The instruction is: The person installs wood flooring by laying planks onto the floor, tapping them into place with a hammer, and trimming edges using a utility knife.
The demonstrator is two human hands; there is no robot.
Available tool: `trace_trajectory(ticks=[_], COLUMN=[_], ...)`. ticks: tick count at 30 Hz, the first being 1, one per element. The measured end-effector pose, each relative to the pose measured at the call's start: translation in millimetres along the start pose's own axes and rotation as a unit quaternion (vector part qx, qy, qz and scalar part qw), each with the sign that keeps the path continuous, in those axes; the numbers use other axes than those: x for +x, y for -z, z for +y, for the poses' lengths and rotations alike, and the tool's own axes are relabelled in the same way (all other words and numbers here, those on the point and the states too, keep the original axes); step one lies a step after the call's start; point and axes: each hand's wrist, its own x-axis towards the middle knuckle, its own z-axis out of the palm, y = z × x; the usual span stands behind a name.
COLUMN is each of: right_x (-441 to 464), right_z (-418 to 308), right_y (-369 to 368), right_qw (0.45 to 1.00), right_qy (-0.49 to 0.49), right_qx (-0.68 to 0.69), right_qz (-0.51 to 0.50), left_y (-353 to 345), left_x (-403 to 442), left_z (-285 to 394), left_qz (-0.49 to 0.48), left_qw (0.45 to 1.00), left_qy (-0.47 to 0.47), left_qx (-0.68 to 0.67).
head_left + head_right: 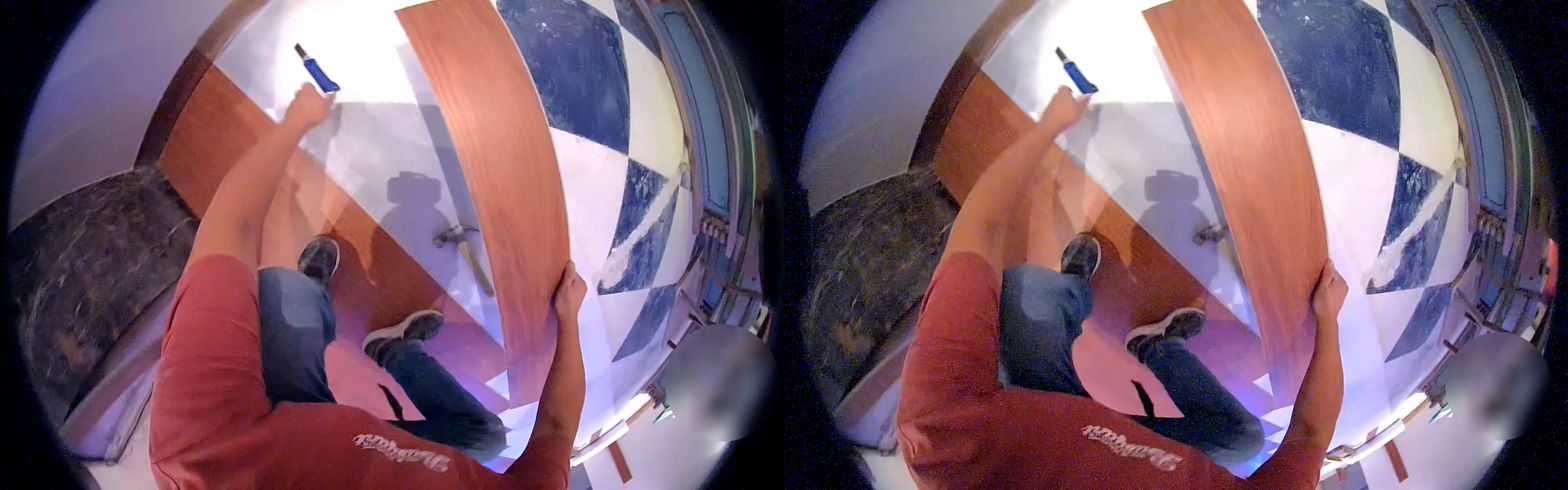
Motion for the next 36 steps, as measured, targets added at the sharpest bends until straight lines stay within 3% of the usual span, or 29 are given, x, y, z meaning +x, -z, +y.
trace_trajectory(ticks=[2,4,9,11,12,14,16,17,19,20,22,24,25,26,28,29,30,31,32,34,36], right_x=[17.6,11.4,-28.8,-46.9,-61.8,-71.9,-81.9,-81.3,-85.9,-85.4,-92.3,-90.5,-91.3,-89.9,-94.4,-100.4,-104.4,-109.6,-116.4,-133.8,-139.8], right_z=[-5.4,0.9,12.4,19.5,23.7,48.5,38.1,34.2,31.7,32.1,22.6,4.2,-8.6,-11.2,-12.6,-17.6,-28.2,-45.8,-59.1,-58.7,-45.0], right_y=[-43.8,-68.5,-65.6,-52.0,-48.2,-37.0,-30.2,-31.9,-28.1,-30.1,-30.3,-32.8,-32.0,-32.1,-32.2,-28.7,-30.1,-32.3,-37.7,-34.7,-43.1], right_qw=[1.000,0.998,0.997,0.996,0.994,0.996,0.997,0.996,0.995,0.995,0.995,0.995,0.996,0.996,0.995,0.993,0.992,0.989,0.983,0.988,0.986], right_qy=[0.021,0.045,0.039,0.053,0.066,0.018,-0.028,-0.033,-0.045,-0.043,-0.042,-0.029,-0.037,-0.028,-0.010,-0.046,-0.076,-0.096,-0.102,-0.071,-0.053], right_qx=[-0.023,0.033,-0.031,-0.043,-0.043,-0.069,-0.056,-0.040,-0.041,-0.027,-0.018,0.002,-0.001,-0.003,-0.030,-0.032,-0.027,-0.029,0.035,-0.027,0.031], right_qz=[0.002,0.030,0.060,0.065,0.080,0.047,0.048,0.067,0.078,0.083,0.091,0.092,0.081,0.082,0.097,0.100,0.101,0.108,0.148,0.136,0.153], left_y=[-1.8,-17.6,-27.6,-20.4,-14.3,-12.3,-17.3,-20.4,-16.0,-13.0,1.8,7.7,-9.9,-61.7,-164.5,-132.4,-248.0,-217.7,-223.2,-249.1,-263.6], left_x=[46.1,67.6,73.8,46.9,6.1,-31.2,-57.6,-69.6,-87.9,-94.0,-112.4,-103.0,-99.2,-107.4,-123.6,-142.1,-159.0,-179.7,-191.0,-213.6,-217.9], left_z=[16.6,22.0,2.5,-55.3,-75.5,-168.7,-242.4,-270.2,-309.7,-292.5,-222.0,-132.6,-82.8,-52.2,9.8,85.8,60.3,98.2,112.3,122.0,124.1], left_qz=[0.027,0.124,0.152,0.120,0.214,0.234,0.325,0.352,0.232,0.221,0.328,0.191,0.040,0.012,-0.091,-0.326,-0.092,-0.280,-0.303,-0.295,-0.290], left_qw=[0.998,0.989,0.964,0.971,0.959,0.953,0.938,0.929,0.957,0.961,0.900,0.955,0.985,0.982,0.930,0.844,0.759,0.709,0.687,0.680,0.690], left_qy=[0.036,0.059,0.069,0.018,0.001,-0.161,-0.012,-0.060,0.146,0.145,0.034,-0.134,-0.112,-0.188,-0.319,-0.406,-0.631,-0.647,-0.660,-0.670,-0.660], left_qx=[-0.032,-0.050,-0.209,-0.207,-0.184,-0.108,-0.116,-0.097,0.090,0.088,0.285,0.181,0.126,0.034,-0.157,0.131,-0.131,-0.012,0.014,0.046,0.061])
